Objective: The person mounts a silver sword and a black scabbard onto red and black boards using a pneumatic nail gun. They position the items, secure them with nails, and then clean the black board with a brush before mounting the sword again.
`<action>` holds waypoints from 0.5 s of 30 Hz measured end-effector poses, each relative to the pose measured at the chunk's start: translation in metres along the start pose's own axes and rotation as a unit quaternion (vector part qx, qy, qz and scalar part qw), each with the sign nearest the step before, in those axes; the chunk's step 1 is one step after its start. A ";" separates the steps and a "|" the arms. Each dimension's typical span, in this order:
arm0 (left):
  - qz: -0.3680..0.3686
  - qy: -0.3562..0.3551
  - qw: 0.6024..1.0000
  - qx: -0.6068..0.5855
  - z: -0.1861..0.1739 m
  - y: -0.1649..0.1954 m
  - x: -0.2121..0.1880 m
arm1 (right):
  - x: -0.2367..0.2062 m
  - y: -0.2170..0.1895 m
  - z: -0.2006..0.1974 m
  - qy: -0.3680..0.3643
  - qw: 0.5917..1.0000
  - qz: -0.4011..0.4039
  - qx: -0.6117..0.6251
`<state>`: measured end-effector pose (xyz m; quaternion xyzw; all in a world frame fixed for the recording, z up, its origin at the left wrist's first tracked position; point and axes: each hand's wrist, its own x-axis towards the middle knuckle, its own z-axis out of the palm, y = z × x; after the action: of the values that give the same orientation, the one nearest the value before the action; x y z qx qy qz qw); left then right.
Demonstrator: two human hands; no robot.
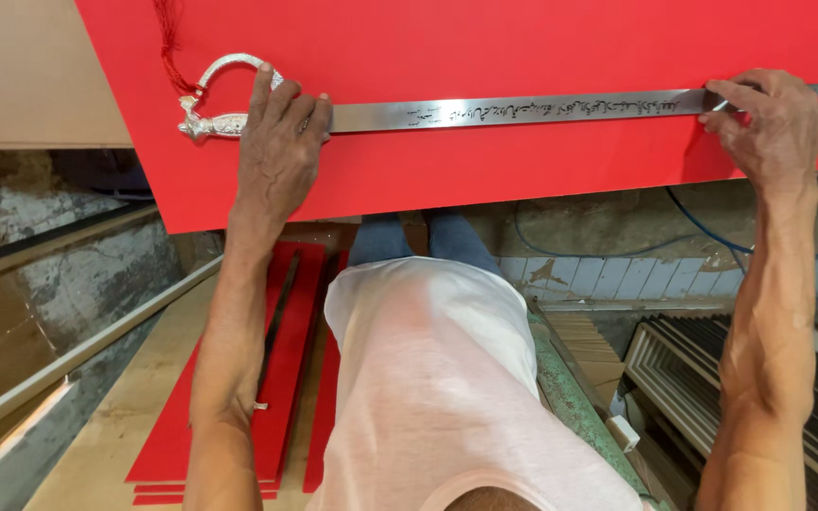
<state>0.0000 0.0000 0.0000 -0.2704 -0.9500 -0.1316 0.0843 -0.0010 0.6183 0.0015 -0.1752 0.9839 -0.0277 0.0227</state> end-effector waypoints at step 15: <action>-0.078 0.016 0.997 -0.005 0.013 0.024 -0.031 | 0.005 0.010 -0.002 -0.011 0.999 -0.029 -0.023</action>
<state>0.0375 0.0086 -0.0147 -0.1934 -0.9661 -0.1467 0.0875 -0.0087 0.6260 0.0031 -0.2046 0.9784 -0.0036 0.0286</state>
